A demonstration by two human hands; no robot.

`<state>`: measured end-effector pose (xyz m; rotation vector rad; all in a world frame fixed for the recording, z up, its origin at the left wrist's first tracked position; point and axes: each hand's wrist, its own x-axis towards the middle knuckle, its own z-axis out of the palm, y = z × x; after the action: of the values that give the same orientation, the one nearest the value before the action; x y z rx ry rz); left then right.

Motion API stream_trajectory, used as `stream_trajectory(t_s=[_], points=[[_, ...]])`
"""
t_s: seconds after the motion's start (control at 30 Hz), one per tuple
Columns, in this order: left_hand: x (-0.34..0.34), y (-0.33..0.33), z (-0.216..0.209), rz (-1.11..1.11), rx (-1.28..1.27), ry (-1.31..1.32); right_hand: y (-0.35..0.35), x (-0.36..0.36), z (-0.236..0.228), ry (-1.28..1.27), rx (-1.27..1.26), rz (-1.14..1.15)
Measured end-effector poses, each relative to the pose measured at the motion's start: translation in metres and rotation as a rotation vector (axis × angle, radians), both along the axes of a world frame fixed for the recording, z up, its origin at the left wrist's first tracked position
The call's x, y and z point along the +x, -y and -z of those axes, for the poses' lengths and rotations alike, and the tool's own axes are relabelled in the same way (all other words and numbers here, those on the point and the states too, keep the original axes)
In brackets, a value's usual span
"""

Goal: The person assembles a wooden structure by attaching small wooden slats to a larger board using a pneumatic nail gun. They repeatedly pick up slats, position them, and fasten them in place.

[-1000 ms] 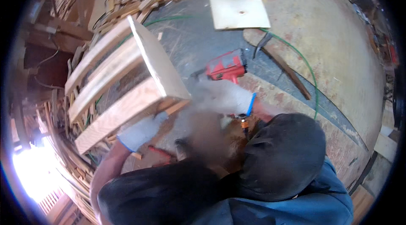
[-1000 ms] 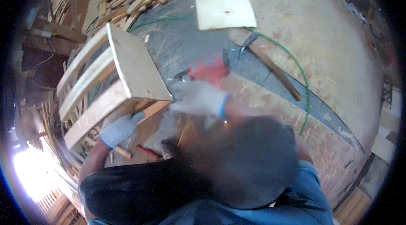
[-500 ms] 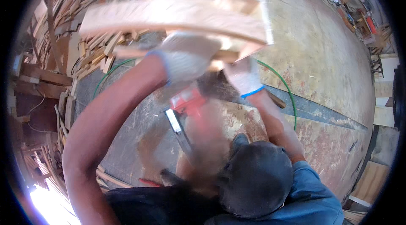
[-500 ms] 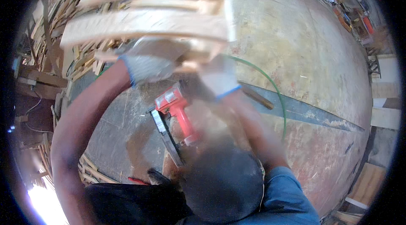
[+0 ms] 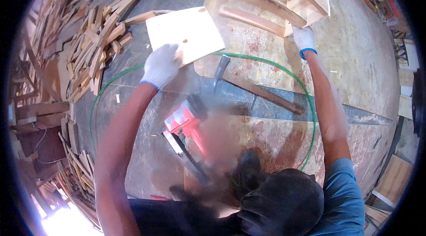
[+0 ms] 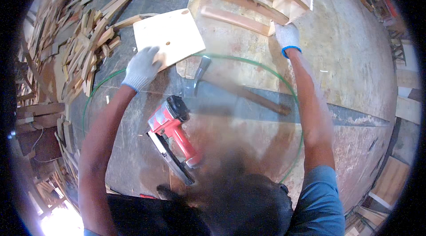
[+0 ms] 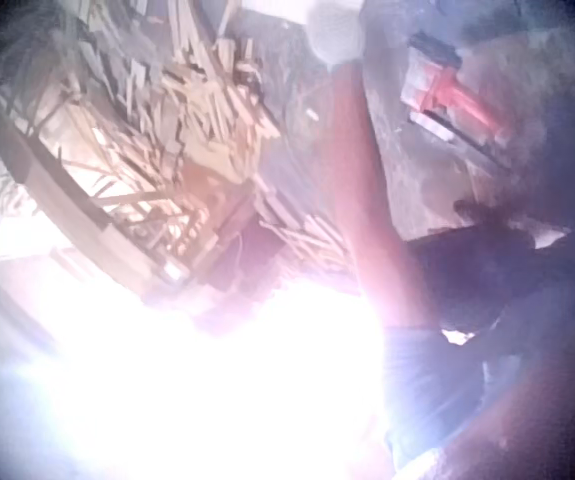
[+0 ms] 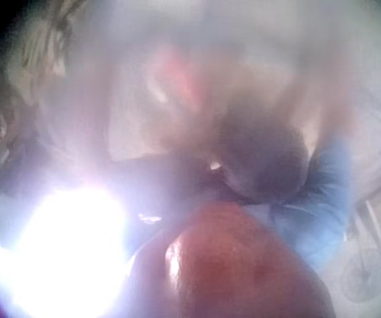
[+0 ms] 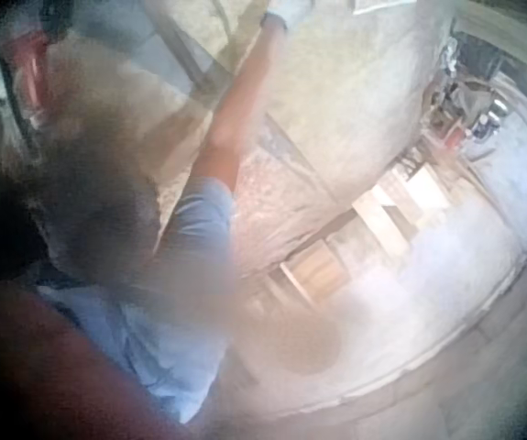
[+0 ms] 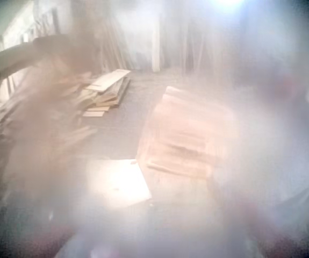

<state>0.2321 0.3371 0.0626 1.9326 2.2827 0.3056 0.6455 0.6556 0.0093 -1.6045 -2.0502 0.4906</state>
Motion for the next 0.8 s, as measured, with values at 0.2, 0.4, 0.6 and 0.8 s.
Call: stream_trajectory(t_s=[0.2, 0.4, 0.6, 0.8], points=[[-0.039, 0.033, 0.054, -0.6, -0.158, 0.297, 0.0, -0.011, 0.001, 0.01, 0.028, 0.017], [-0.058, 0.019, 0.078, -0.862, -0.04, 1.218, 0.02, -0.026, -0.026, -0.004, -0.119, 0.047], [-0.025, 0.013, 0.019, -0.807, 0.041, 1.71, 0.092, -0.018, -0.018, 0.15, -0.319, -0.197], [-0.056, 0.035, -0.072, -0.463, 0.246, 0.883, 0.191, -0.112, -0.085, -0.553, -1.06, -0.217]])
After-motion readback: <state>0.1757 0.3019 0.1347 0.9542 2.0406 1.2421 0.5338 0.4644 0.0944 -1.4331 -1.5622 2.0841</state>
